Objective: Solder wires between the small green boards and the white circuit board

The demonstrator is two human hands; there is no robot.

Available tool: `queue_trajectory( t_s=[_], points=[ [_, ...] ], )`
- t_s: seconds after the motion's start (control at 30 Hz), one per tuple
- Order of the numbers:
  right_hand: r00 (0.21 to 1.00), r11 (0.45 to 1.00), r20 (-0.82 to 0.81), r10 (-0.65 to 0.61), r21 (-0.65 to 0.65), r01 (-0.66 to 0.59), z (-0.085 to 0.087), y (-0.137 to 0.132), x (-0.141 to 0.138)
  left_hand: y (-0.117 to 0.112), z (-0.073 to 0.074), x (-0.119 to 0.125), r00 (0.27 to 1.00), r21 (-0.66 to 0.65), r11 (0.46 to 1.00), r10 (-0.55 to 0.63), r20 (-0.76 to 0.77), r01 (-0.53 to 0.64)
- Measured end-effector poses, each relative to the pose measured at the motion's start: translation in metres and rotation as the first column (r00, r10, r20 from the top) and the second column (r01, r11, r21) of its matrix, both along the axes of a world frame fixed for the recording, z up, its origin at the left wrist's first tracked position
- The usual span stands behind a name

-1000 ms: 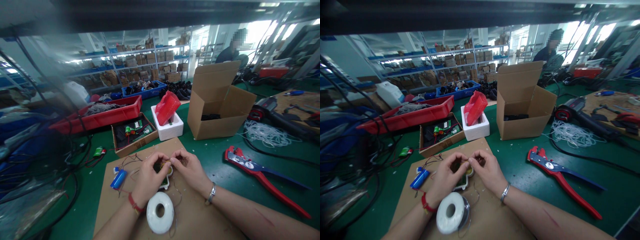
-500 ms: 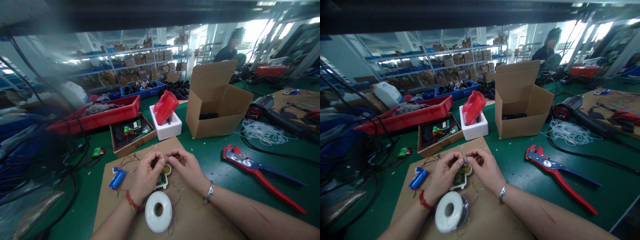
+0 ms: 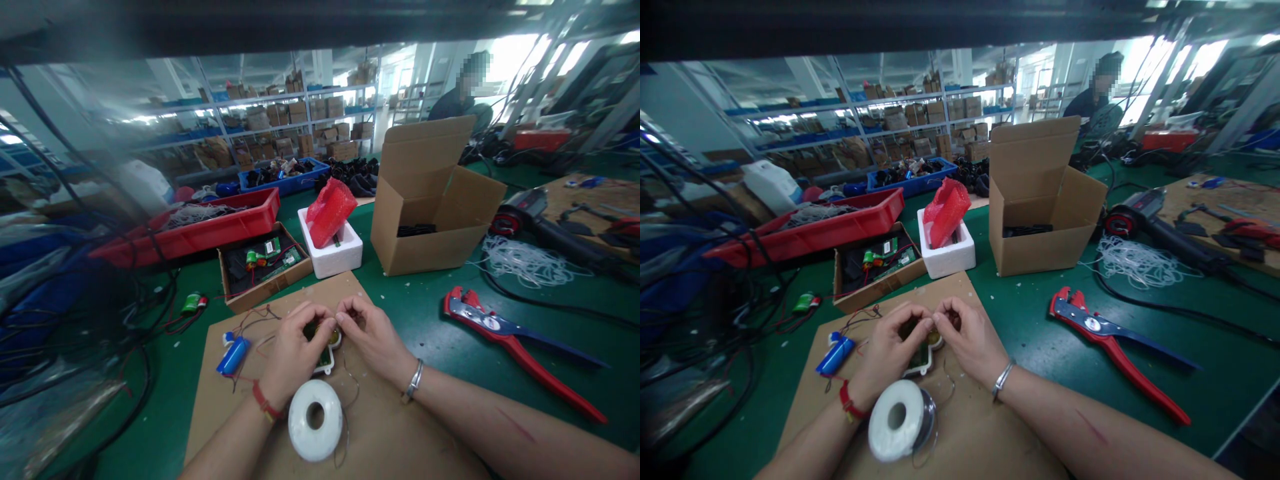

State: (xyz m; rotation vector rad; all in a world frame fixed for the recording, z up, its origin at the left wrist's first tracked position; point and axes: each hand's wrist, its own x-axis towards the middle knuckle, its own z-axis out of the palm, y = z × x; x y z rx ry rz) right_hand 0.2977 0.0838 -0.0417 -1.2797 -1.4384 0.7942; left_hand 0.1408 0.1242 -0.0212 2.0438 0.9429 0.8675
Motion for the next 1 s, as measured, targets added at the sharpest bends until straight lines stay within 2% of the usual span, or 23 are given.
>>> queue_trajectory(
  t_s=[0.47, 0.73, 1.0],
  points=[
    [0.999, 1.000, 0.042, 0.001, 0.008, -0.002, -0.0002, -0.0029, -0.0010, 0.0007, -0.0005, 0.0004, 0.998, -0.085, 0.996, -0.014, 0.055, 0.019],
    [0.998, 0.992, 0.008, -0.054, 0.116, 0.053, 0.0041, -0.0042, -0.0019, 0.0046, -0.0019, 0.0002, 0.977, -0.233, 0.972, 0.063, 0.201, -0.014],
    [0.999, 0.975, 0.033, -0.015, 0.223, 0.008, 0.0072, -0.0071, -0.0015, 0.0058, -0.0033, 0.0014, 0.968, -0.254, 0.967, 0.083, 0.237, -0.021]
  ],
)
